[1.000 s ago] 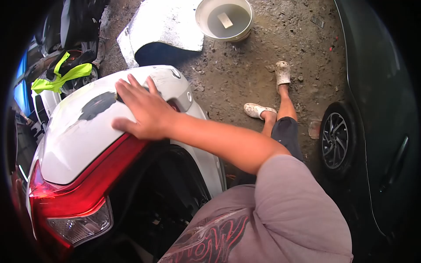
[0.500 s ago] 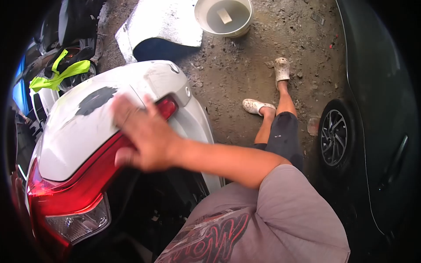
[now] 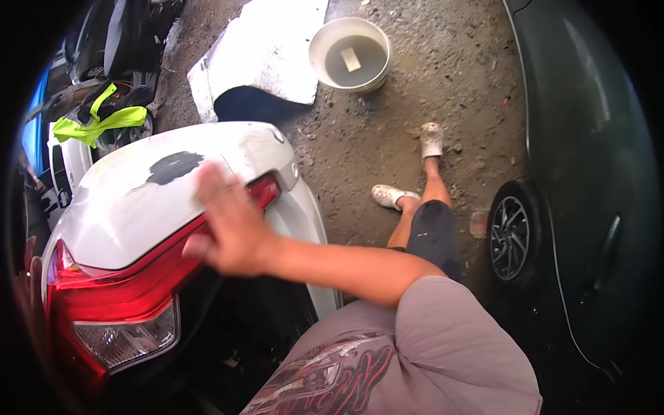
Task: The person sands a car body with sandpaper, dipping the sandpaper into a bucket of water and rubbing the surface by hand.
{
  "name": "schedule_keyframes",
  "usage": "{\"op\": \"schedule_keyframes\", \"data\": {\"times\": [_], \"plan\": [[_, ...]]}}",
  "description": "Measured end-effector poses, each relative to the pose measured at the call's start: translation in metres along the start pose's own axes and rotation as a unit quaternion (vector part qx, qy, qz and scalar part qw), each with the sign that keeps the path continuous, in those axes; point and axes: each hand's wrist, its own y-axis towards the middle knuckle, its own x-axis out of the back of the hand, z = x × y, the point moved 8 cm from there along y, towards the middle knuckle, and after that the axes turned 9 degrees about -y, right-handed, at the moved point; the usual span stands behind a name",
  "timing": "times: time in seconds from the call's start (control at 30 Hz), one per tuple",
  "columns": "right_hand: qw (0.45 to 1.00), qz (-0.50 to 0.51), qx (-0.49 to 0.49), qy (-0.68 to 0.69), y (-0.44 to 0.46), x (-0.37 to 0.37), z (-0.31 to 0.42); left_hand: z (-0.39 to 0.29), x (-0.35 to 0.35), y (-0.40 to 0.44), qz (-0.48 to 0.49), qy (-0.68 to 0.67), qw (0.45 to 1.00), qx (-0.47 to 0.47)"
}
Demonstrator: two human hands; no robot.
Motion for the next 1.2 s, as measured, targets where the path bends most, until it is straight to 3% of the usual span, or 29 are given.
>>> {"op": "schedule_keyframes", "data": {"times": [0.07,0.13,0.37,0.47,0.53,0.6,0.7,0.83,0.87,0.9,0.97,1.13,1.2], "plan": [[0.987,0.031,0.157,0.016,0.008,0.028,0.088,0.012,-0.003,-0.004,-0.021,-0.004,1.0,0.008],[0.984,0.03,0.174,0.028,0.013,0.038,0.103,0.028,-0.003,-0.006,-0.044,0.001,0.999,0.017],[0.989,0.034,0.144,-0.014,-0.008,0.054,0.033,0.017,0.015,-0.008,-0.122,-0.063,0.991,-0.001],[0.993,0.04,0.107,-0.006,0.016,0.072,0.021,0.028,0.027,-0.004,-0.114,-0.008,0.993,0.016],[0.98,0.084,-0.168,0.059,0.034,0.089,-0.025,0.044,0.036,-0.008,-0.122,-0.01,0.992,0.041],[0.973,0.109,-0.197,0.047,0.051,0.096,-0.078,0.071,0.041,-0.02,-0.158,0.019,0.987,0.035],[0.92,0.116,-0.343,0.149,0.078,0.114,-0.13,0.072,0.082,-0.087,-0.275,-0.042,0.958,0.071],[0.883,0.176,-0.399,0.173,0.111,0.126,-0.125,0.02,0.043,-0.204,-0.335,0.013,0.922,0.191],[0.872,0.197,-0.406,0.19,0.114,0.118,-0.119,0.006,0.03,-0.211,-0.385,-0.057,0.903,0.183],[0.861,0.218,-0.412,0.206,0.116,0.11,-0.113,-0.003,0.017,-0.214,-0.395,-0.044,0.906,0.149],[0.848,0.221,-0.424,0.228,0.112,0.09,-0.109,-0.022,0.001,-0.207,-0.42,0.038,0.889,0.179],[0.87,0.251,-0.384,0.182,0.122,0.05,-0.125,-0.024,-0.014,-0.18,-0.437,0.204,0.854,0.198],[0.867,0.266,-0.387,0.166,0.123,0.041,-0.124,-0.023,-0.016,-0.174,-0.446,0.2,0.848,0.204]]}}
